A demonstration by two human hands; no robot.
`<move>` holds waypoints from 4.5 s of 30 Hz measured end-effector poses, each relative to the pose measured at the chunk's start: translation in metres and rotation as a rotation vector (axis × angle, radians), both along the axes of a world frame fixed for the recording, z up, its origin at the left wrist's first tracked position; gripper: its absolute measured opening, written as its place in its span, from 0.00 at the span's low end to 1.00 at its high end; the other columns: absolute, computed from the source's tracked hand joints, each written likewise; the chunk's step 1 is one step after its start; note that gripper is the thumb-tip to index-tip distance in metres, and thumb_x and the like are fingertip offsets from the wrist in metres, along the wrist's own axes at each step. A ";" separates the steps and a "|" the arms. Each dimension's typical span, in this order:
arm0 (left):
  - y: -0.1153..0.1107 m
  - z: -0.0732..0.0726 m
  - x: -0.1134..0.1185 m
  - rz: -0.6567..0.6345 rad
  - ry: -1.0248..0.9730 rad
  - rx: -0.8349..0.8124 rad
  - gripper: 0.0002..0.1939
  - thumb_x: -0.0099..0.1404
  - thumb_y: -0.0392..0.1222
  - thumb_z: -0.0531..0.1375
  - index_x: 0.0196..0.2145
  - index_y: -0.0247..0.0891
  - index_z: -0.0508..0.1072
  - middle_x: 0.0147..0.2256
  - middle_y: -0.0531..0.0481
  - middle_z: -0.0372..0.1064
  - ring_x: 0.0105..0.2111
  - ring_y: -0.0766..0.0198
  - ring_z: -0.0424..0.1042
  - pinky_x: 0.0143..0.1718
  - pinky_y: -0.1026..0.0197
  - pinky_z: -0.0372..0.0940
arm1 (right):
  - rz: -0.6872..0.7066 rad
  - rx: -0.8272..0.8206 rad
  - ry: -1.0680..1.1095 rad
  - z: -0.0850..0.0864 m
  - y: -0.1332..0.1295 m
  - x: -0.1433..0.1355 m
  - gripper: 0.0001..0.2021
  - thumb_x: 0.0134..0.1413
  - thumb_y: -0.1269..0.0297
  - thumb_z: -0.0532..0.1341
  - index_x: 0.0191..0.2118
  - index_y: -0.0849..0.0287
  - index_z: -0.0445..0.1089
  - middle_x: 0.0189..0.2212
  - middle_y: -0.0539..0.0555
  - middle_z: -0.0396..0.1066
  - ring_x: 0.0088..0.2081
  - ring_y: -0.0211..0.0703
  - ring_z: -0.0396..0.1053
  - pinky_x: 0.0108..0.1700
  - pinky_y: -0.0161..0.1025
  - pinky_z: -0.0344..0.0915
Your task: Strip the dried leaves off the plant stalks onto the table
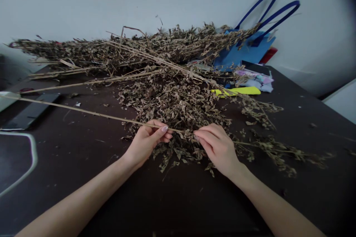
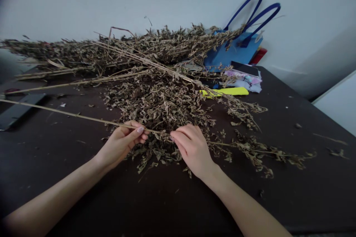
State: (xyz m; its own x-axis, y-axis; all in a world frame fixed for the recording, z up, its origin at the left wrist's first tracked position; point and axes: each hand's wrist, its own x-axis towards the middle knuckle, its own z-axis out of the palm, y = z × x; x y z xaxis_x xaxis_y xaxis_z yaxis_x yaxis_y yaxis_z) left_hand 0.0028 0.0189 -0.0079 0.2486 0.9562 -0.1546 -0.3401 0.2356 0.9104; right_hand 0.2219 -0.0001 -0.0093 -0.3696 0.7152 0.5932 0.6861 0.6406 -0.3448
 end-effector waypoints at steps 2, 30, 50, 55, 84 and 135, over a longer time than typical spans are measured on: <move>0.000 0.000 0.000 0.000 0.006 -0.001 0.05 0.59 0.37 0.61 0.31 0.33 0.67 0.29 0.49 0.71 0.28 0.69 0.70 0.31 0.67 0.66 | 0.013 -0.026 0.014 0.001 0.000 0.000 0.08 0.57 0.73 0.54 0.38 0.58 0.68 0.33 0.54 0.69 0.36 0.41 0.64 0.40 0.42 0.61; -0.001 -0.002 0.002 0.007 0.034 0.009 0.06 0.59 0.37 0.61 0.30 0.33 0.67 0.29 0.50 0.70 0.29 0.68 0.71 0.33 0.65 0.67 | -0.057 -0.038 0.188 0.008 -0.001 0.002 0.10 0.55 0.74 0.55 0.41 0.56 0.69 0.31 0.53 0.71 0.35 0.42 0.66 0.39 0.43 0.64; -0.005 0.000 0.003 -0.051 0.106 0.090 0.05 0.60 0.37 0.60 0.32 0.32 0.67 0.31 0.49 0.69 0.31 0.68 0.71 0.34 0.65 0.67 | -0.007 -0.052 -0.018 0.016 -0.003 0.004 0.16 0.56 0.69 0.56 0.51 0.57 0.63 0.42 0.55 0.68 0.46 0.45 0.62 0.48 0.46 0.61; -0.006 0.001 0.004 -0.058 0.148 0.118 0.05 0.61 0.37 0.59 0.32 0.32 0.68 0.30 0.50 0.68 0.30 0.68 0.71 0.34 0.65 0.68 | 0.046 -0.115 -0.225 0.015 -0.006 -0.002 0.23 0.55 0.66 0.59 0.57 0.57 0.57 0.42 0.56 0.68 0.47 0.49 0.59 0.48 0.49 0.58; -0.015 0.011 0.008 -0.152 0.265 0.227 0.05 0.62 0.38 0.58 0.32 0.33 0.68 0.30 0.47 0.71 0.30 0.64 0.73 0.34 0.61 0.70 | 0.068 -0.242 0.029 0.010 -0.011 -0.015 0.11 0.55 0.79 0.49 0.35 0.59 0.65 0.29 0.53 0.65 0.35 0.43 0.61 0.39 0.41 0.61; 0.018 0.015 -0.021 0.174 0.013 0.089 0.04 0.59 0.36 0.60 0.28 0.33 0.69 0.28 0.48 0.72 0.27 0.69 0.71 0.30 0.67 0.66 | -0.161 -0.175 -0.321 0.025 0.001 0.026 0.23 0.57 0.61 0.56 0.58 0.51 0.53 0.50 0.56 0.62 0.51 0.51 0.59 0.51 0.52 0.58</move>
State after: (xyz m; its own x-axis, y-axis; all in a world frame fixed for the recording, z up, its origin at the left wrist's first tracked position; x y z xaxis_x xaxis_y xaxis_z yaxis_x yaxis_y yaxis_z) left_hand -0.0185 0.0366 0.0075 0.0767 0.9946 -0.0694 -0.3567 0.0924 0.9296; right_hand 0.2479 0.0013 0.0158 -0.3910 0.8592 0.3299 0.8637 0.4664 -0.1910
